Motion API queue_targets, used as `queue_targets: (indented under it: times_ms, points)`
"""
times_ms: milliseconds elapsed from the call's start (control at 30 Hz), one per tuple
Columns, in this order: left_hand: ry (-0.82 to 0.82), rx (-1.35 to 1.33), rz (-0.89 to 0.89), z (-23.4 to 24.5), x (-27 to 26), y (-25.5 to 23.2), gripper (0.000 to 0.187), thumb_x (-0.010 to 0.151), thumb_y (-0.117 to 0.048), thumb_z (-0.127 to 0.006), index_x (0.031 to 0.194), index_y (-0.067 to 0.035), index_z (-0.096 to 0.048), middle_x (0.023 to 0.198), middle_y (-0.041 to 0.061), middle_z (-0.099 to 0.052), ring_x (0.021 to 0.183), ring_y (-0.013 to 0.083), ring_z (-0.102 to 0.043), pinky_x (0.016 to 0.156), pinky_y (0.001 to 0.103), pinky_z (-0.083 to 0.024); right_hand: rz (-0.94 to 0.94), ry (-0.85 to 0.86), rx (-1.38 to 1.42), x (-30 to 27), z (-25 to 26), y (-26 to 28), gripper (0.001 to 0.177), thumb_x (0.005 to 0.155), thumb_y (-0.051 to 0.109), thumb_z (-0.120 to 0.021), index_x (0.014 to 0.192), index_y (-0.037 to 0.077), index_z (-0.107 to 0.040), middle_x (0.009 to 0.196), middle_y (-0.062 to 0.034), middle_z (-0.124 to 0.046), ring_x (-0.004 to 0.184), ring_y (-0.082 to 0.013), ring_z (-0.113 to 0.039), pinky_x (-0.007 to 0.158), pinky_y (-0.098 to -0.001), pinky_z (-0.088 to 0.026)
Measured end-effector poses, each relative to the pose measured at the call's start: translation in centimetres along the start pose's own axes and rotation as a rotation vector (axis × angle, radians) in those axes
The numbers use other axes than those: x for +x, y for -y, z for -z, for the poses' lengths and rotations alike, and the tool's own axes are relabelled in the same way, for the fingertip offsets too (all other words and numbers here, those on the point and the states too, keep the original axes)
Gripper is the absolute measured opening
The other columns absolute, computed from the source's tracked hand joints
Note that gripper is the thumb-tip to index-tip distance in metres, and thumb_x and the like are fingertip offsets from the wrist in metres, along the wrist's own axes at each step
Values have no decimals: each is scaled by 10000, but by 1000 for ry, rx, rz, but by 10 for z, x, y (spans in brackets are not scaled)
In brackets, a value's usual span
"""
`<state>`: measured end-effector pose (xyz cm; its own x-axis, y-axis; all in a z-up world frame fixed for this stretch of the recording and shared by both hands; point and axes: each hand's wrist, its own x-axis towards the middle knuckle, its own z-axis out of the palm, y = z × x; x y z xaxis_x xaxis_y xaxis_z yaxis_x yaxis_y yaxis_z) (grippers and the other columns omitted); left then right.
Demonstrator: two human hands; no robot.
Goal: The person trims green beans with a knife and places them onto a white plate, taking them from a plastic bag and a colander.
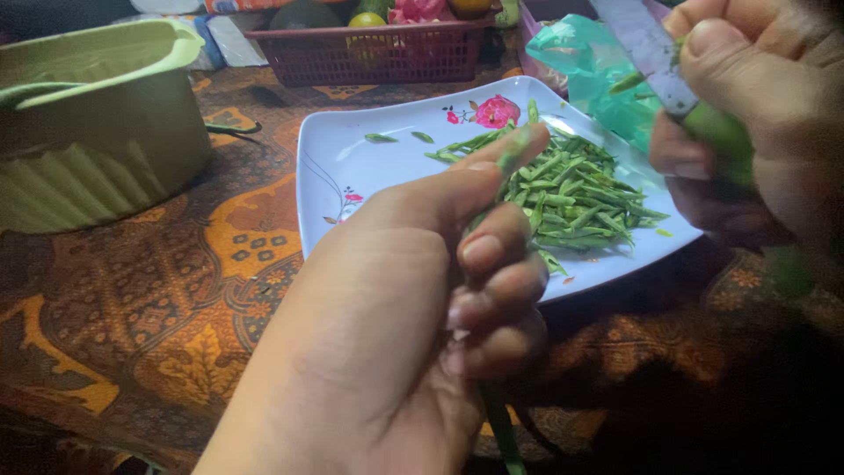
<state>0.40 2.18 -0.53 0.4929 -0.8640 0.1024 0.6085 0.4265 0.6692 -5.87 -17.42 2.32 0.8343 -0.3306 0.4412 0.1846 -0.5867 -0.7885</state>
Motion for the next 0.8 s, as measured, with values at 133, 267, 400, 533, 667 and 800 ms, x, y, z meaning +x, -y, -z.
queue_targets:
  times_ms: [133, 267, 400, 533, 667, 800]
  points:
    - [-69, -57, 78, -2, -4, -4, 141, 923, -174, -494, 1025, -84, -532, 592, -41, -443, 457, 42, -362, 375, 174, -289, -99, -87, -108, -11, -10, 0, 305, 979, 241, -303, 1127, 36, -473, 499, -91, -419, 279, -132, -298, 210, -310, -214]
    - [-187, -33, 112, -4, -2, -6, 102, 920, -163, -506, 902, -76, -454, 628, -12, -475, 464, 52, -385, 390, 181, -324, -172, 68, -22, -15, -13, 5, 330, 942, 239, -363, 1187, 62, -495, 495, -65, -430, 330, -101, -325, 273, -283, -254]
    - [-174, 77, 8, -7, -1, -5, 95, 897, -130, -524, 925, -42, -543, 627, -6, -525, 470, 44, -429, 365, 182, -336, 31, 158, 39, -22, -11, 15, 368, 990, 254, -353, 1267, 67, -507, 484, -18, -463, 315, -51, -372, 250, -218, -288]
    - [-276, 348, -122, -8, 0, -3, 136, 894, -103, -549, 897, 25, -596, 620, 4, -511, 485, 71, -438, 403, 220, -362, 103, 134, -159, -30, -11, 18, 378, 997, 250, -359, 1319, 111, -499, 527, -15, -452, 345, -63, -406, 262, -218, -343]
    - [-260, 452, -162, -14, 6, 2, 193, 875, -125, -592, 906, 42, -686, 599, 36, -523, 485, 102, -461, 430, 242, -377, 103, 260, 37, -36, -11, 17, 386, 959, 231, -400, 1318, 120, -488, 425, 53, -399, 375, -39, -331, 298, -205, -295]
    - [-330, 549, -136, -21, 9, 6, 244, 860, -179, -634, 844, 58, -691, 593, 58, -547, 480, 120, -479, 424, 252, -384, 140, 143, -447, -39, -7, 18, 356, 921, 244, -401, 1223, 151, -567, 455, 5, -451, 393, -82, -455, 339, -252, -391]
